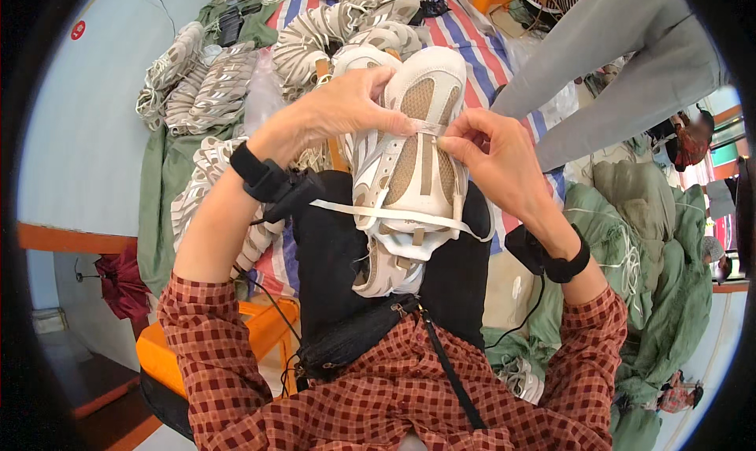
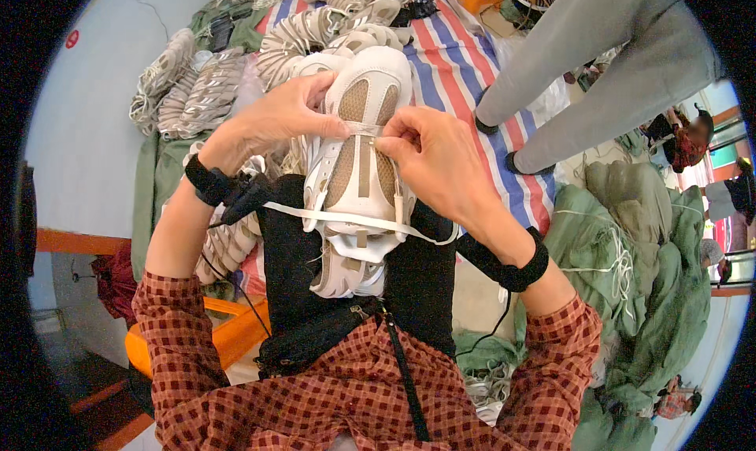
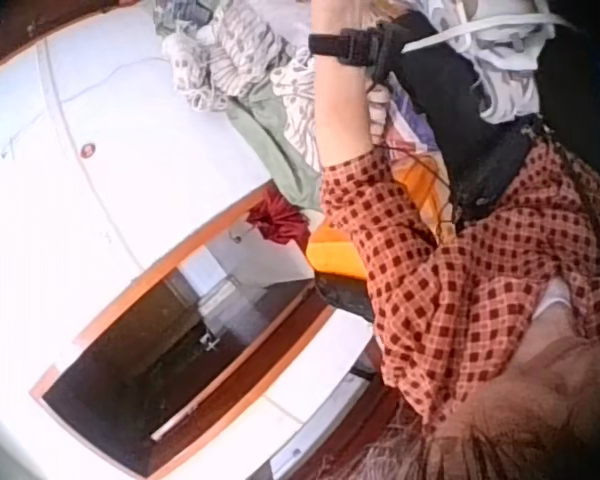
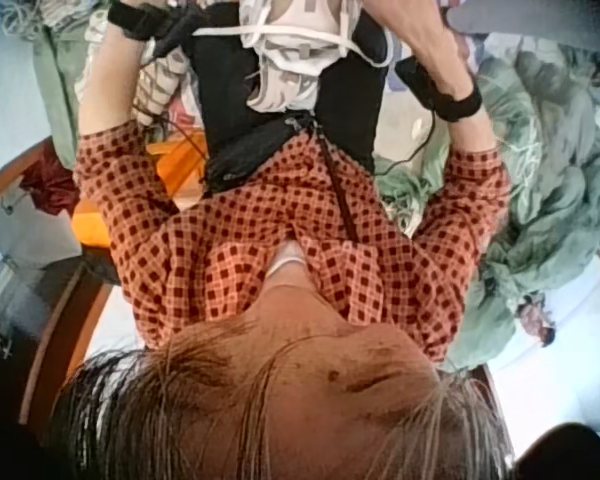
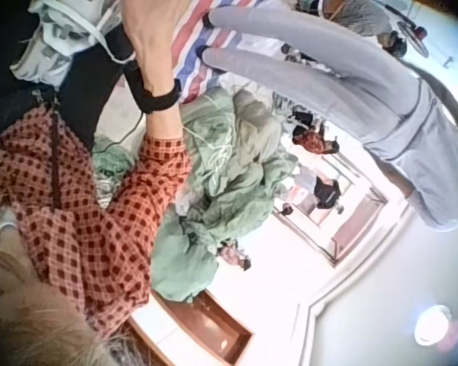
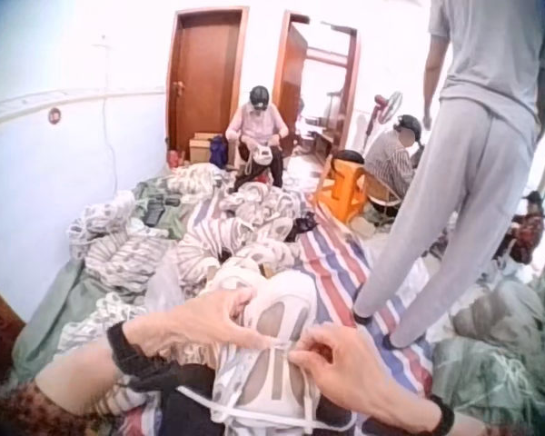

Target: Thread shoelaces through the eyelets of a shoe upper.

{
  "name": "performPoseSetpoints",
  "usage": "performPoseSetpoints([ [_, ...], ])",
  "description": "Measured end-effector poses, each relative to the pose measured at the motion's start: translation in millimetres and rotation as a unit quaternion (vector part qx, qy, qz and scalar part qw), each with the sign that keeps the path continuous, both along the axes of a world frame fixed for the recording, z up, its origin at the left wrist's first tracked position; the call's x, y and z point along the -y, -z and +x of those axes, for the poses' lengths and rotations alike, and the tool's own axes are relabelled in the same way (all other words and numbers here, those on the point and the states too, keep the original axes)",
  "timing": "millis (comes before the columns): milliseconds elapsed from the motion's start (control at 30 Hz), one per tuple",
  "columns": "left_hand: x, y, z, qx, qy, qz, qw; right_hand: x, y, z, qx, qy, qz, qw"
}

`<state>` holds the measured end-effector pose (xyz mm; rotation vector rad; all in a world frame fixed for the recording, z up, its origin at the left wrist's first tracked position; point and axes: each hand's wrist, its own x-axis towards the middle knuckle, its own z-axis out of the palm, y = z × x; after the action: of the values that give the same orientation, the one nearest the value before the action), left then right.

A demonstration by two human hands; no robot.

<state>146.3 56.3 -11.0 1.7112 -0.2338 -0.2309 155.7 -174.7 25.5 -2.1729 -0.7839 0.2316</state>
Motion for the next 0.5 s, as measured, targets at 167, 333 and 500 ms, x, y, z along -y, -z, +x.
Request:
performPoseSetpoints([
  [167,5.4,-15.6,0.4,-0.046,0.029,0.043,0.998,1.6,18.7,-7.1,0.174,0.005,0.053,0.983],
  [333,7.8,-14.6,-4.6,-0.078,0.003,-0.010,0.997,1.0,22.1,-8.9,0.136,0.031,0.065,0.988],
  [500,5.7,-14.8,-3.7,-0.091,0.020,-0.010,0.996,-0.5,22.2,-9.8,0.141,0.024,0.071,0.987],
])
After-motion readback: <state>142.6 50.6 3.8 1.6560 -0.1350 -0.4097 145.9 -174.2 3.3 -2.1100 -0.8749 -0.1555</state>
